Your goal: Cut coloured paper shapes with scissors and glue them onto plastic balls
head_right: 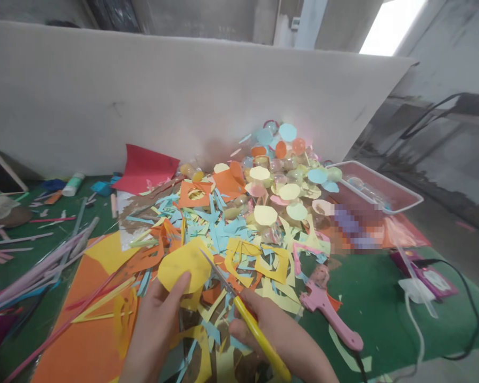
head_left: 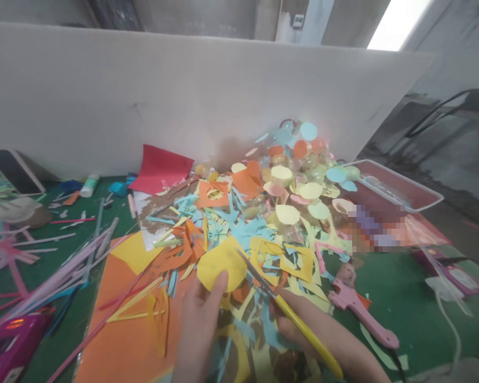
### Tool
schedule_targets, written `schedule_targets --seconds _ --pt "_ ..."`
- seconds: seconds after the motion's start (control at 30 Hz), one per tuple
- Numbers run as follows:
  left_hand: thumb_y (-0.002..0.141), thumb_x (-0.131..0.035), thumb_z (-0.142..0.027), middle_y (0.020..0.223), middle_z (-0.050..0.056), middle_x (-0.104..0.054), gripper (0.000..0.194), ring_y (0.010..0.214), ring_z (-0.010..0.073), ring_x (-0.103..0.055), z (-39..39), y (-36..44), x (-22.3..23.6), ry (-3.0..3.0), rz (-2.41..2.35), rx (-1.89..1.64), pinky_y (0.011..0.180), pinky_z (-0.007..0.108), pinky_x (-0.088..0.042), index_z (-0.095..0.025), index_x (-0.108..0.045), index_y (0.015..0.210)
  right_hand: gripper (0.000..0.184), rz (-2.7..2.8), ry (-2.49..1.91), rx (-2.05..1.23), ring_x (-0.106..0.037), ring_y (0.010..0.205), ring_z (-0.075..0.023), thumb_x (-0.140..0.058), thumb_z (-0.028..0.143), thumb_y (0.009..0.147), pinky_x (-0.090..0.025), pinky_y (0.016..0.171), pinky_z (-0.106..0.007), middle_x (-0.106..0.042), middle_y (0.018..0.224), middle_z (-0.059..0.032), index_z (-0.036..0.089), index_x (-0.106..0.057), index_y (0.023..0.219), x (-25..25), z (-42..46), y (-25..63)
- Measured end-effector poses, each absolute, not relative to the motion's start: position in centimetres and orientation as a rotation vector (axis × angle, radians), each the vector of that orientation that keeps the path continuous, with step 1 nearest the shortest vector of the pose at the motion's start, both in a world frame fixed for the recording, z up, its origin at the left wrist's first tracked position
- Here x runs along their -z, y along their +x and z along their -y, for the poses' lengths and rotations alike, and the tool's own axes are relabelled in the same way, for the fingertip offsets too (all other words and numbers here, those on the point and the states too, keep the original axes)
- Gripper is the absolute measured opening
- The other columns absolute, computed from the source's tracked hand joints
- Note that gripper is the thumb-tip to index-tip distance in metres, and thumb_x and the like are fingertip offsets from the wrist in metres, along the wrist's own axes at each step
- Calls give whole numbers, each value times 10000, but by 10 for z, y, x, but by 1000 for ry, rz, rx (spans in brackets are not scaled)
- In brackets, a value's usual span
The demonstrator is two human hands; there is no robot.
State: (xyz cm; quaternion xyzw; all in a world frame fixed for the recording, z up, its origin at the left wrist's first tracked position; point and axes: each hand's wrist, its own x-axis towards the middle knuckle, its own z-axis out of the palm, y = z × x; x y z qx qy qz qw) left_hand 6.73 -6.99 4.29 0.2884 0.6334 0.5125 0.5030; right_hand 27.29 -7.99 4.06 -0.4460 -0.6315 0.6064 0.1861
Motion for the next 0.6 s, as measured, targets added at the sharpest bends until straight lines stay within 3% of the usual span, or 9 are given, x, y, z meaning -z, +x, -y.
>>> schedule_targets --seconds 0.17,0.4,0.6 --pt "714 -735 -488 1096 93 -733 463 1061 282 -661 74 76 -53 641 -1563 -1283 892 347 -515 -185 -699 1062 629 1749 -1299 -1686 -309 641 -108 -407 814 780 -275 558 -225 -383 710 30 185 -421 772 -47 81 266" --pt "718 -728 -479 1148 80 -716 536 1046 272 -665 79 84 -53 548 -1480 -1349 864 361 -530 -226 -651 1184 632 1631 -1315 -1737 -291 562 -84 -452 826 743 -237 478 -211 -317 636 52 200 -375 718 -49 87 267" --pt "669 -768 -451 1142 85 -721 505 1016 269 -673 86 87 -56 503 -1466 -1335 786 322 -545 -210 -688 1105 584 1731 -1180 -1771 -424 629 -101 -524 724 790 -383 556 -209 -487 794 9 185 -495 1015 -55 94 277"
